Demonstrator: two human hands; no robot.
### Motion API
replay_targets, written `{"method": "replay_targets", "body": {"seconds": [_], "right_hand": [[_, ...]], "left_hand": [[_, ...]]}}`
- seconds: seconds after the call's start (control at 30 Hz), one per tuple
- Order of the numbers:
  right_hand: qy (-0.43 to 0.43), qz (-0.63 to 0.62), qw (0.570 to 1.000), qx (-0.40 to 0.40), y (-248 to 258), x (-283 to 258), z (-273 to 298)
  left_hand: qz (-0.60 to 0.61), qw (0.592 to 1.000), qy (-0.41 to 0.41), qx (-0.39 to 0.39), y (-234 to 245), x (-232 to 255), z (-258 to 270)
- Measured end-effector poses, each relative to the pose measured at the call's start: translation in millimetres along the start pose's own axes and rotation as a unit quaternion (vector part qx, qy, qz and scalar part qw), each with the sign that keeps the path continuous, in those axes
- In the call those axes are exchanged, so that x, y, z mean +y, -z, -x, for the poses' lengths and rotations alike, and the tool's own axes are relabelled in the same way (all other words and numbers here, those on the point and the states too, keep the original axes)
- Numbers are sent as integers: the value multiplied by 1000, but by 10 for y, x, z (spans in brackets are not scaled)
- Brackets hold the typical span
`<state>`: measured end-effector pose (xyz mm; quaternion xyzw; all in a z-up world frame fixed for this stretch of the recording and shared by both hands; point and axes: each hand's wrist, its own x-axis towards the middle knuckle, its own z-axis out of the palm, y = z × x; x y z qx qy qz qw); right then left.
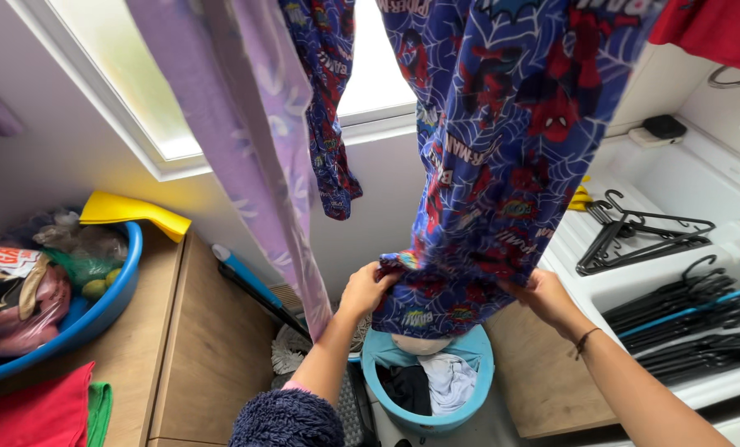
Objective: The person removes several items of clothing from a washing machine one at a time, places each onto a hanger, and hangs the hangers on a clothing rack.
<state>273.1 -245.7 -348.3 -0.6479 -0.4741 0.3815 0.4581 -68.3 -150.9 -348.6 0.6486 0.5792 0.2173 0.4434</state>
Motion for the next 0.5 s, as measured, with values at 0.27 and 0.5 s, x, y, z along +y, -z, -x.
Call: {"method": "replay_targets", "body": {"seconds": [0.27, 0.5], "right_hand": [[-71, -31, 997, -8, 234, 489, 80], [-15, -66, 986, 150, 1335, 631, 1018]], "left_hand": [[-323, 920, 149, -164, -466, -117, -148], [-213, 878, -162, -397, -1299, 767, 376]]}}
